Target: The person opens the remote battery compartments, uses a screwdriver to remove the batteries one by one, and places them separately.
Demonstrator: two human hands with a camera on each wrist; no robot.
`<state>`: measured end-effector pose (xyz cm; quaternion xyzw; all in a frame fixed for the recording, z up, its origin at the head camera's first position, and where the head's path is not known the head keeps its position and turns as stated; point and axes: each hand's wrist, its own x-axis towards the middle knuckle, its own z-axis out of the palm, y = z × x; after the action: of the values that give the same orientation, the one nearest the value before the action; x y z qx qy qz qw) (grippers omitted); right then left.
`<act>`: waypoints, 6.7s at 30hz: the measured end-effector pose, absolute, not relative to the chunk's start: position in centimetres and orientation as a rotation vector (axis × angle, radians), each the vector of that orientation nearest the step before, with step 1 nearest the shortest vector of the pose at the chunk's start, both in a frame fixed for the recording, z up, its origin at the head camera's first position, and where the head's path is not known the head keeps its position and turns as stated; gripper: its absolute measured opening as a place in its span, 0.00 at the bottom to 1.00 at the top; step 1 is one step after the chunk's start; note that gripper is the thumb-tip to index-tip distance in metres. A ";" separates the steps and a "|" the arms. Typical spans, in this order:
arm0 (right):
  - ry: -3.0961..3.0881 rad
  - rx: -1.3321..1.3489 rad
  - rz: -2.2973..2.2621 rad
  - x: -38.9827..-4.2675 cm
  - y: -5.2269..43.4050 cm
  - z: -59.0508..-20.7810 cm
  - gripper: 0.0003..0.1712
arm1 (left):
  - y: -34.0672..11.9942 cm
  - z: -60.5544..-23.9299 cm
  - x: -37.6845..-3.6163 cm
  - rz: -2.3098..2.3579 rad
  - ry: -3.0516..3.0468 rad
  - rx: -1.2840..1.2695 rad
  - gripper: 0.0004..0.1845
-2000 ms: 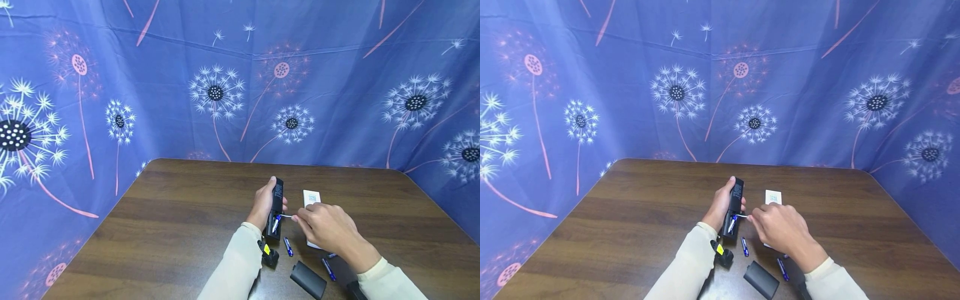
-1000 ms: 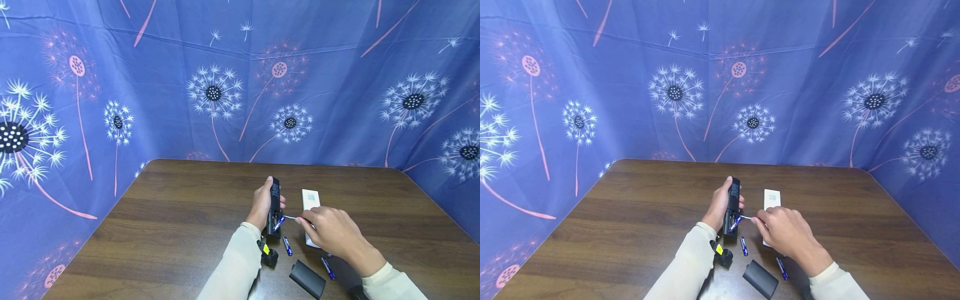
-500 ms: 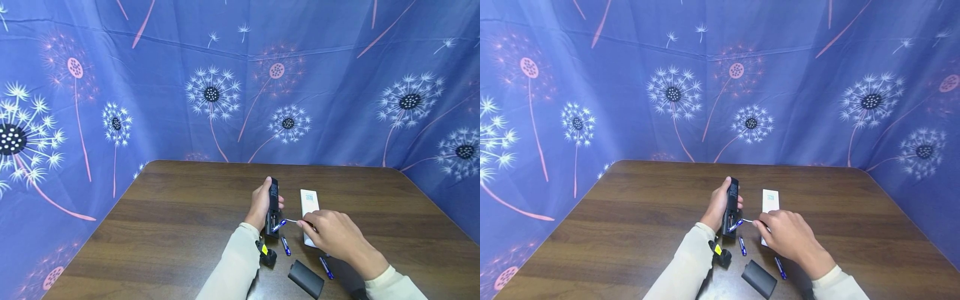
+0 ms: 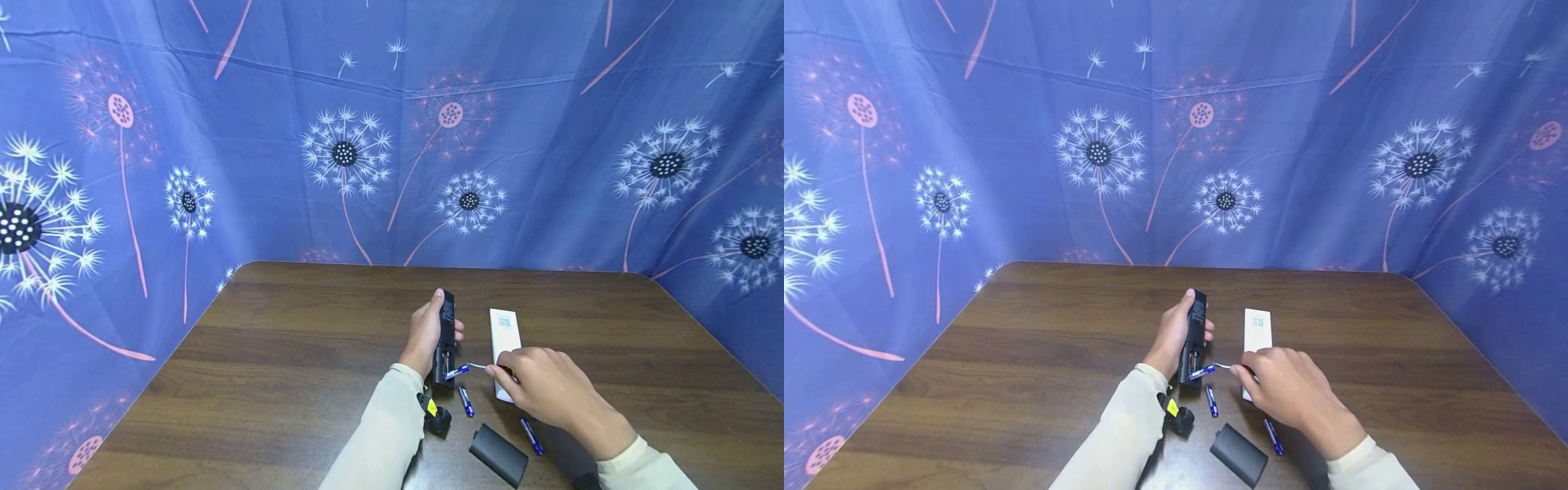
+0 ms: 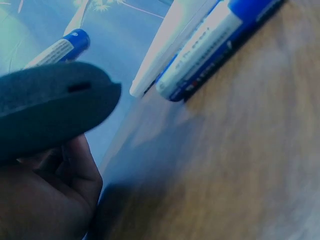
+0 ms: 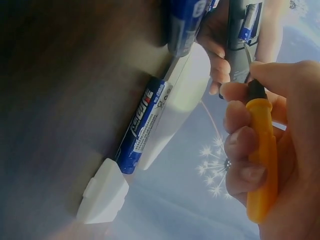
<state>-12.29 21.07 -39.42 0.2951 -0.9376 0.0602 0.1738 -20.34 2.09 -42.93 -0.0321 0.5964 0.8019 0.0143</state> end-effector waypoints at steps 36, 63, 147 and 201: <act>-2.736 0.835 0.157 -11.5 21.3 -39.6 0.22 | 2.1 -43.2 -20.7 2.443 1.938 -0.143 0.33; -2.799 0.822 0.166 -11.8 20.8 -39.7 0.17 | 2.2 -43.3 -20.7 2.441 1.936 -0.155 0.33; -2.768 0.805 0.282 -10.7 21.2 -39.2 0.10 | 1.4 -42.6 -20.7 2.546 1.757 -0.107 0.31; -2.676 0.460 0.477 -11.1 26.2 -38.6 0.12 | 0.8 -42.8 -20.9 2.560 1.773 -0.101 0.30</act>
<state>-11.08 26.20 -38.63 0.1639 -0.9527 0.1700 0.1911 -20.88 0.76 -42.84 -0.0323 0.5690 0.8216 0.0132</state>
